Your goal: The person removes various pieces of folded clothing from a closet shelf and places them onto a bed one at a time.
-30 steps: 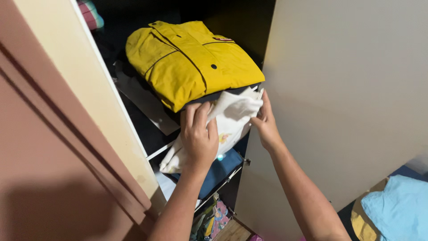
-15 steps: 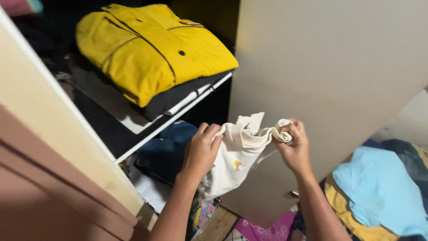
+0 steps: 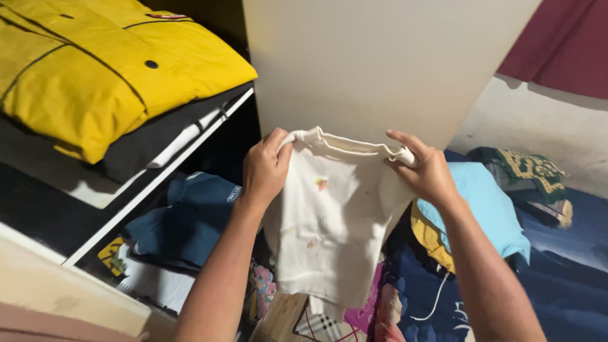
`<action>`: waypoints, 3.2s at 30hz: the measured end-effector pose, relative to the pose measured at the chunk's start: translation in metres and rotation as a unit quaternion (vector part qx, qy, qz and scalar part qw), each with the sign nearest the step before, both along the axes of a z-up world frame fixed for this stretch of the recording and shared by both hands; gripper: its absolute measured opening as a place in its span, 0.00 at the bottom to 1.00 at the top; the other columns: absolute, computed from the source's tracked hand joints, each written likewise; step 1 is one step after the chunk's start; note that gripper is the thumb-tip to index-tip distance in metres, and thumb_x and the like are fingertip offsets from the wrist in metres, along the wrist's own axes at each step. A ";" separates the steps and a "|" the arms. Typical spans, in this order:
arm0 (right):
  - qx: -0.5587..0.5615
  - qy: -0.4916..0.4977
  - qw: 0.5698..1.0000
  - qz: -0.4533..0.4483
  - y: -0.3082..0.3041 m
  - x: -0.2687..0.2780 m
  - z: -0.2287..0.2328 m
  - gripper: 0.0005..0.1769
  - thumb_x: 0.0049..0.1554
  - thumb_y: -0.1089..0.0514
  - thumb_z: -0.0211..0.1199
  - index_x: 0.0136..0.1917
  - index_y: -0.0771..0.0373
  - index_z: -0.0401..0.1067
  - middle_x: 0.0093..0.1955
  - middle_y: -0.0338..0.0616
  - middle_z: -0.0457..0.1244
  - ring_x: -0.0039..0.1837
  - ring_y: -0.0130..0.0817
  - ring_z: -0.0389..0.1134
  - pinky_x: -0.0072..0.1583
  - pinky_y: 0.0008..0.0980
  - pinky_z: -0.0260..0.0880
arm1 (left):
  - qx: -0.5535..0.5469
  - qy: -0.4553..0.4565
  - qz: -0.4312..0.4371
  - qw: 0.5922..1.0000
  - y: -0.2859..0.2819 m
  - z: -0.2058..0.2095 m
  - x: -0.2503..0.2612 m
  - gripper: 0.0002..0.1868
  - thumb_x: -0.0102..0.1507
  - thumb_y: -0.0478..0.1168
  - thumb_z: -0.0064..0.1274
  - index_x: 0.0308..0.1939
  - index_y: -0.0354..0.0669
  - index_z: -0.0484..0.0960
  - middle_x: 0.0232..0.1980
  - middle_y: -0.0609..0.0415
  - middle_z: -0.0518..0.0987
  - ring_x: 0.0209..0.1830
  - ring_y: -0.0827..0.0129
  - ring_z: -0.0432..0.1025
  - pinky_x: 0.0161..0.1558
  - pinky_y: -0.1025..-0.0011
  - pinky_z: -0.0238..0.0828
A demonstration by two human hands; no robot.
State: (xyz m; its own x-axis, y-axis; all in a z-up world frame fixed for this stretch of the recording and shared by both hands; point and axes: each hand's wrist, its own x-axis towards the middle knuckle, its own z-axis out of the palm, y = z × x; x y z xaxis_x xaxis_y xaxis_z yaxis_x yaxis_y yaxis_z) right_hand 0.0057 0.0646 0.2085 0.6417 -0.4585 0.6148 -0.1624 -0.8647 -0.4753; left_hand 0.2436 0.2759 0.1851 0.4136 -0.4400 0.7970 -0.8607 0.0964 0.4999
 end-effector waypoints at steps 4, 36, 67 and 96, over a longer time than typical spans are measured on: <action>-0.001 -0.005 1.000 -0.005 -0.009 -0.019 0.024 0.19 0.53 0.57 0.72 0.57 0.61 0.77 0.49 0.49 0.72 0.49 0.35 0.73 0.50 0.36 0.72 | -0.007 -0.044 0.038 0.998 -0.012 0.002 0.005 0.05 0.66 0.35 0.54 0.45 0.39 0.78 0.39 0.44 0.81 0.39 0.47 0.77 0.37 0.56 0.71; 0.134 0.023 0.957 -0.255 -0.064 -0.132 -0.094 0.15 0.56 0.54 0.69 0.51 0.64 0.73 0.34 0.48 0.67 0.36 0.27 0.66 0.39 0.33 0.66 | 0.167 0.069 -0.218 0.959 -0.154 -0.106 -0.133 0.07 0.67 0.39 0.47 0.46 0.43 0.78 0.28 0.38 0.79 0.31 0.41 0.77 0.32 0.48 0.70; 0.063 -0.205 0.921 -0.324 -0.459 -0.312 -0.270 0.20 0.60 0.72 0.52 0.64 0.65 0.70 0.54 0.51 0.66 0.51 0.36 0.66 0.53 0.32 0.67 | 0.071 0.143 -0.365 0.917 -0.629 -0.244 -0.308 0.13 0.67 0.34 0.46 0.55 0.41 0.76 0.54 0.38 0.81 0.54 0.41 0.76 0.52 0.55 0.73; 0.347 0.179 0.898 0.203 -0.266 -0.154 -0.303 0.18 0.58 0.59 0.62 0.62 0.62 0.74 0.57 0.42 0.71 0.60 0.30 0.72 0.61 0.31 0.70 | 0.162 0.307 -0.195 0.917 -0.290 -0.279 -0.249 0.14 0.66 0.33 0.52 0.55 0.37 0.81 0.50 0.49 0.84 0.51 0.64 0.79 0.51 0.69 0.75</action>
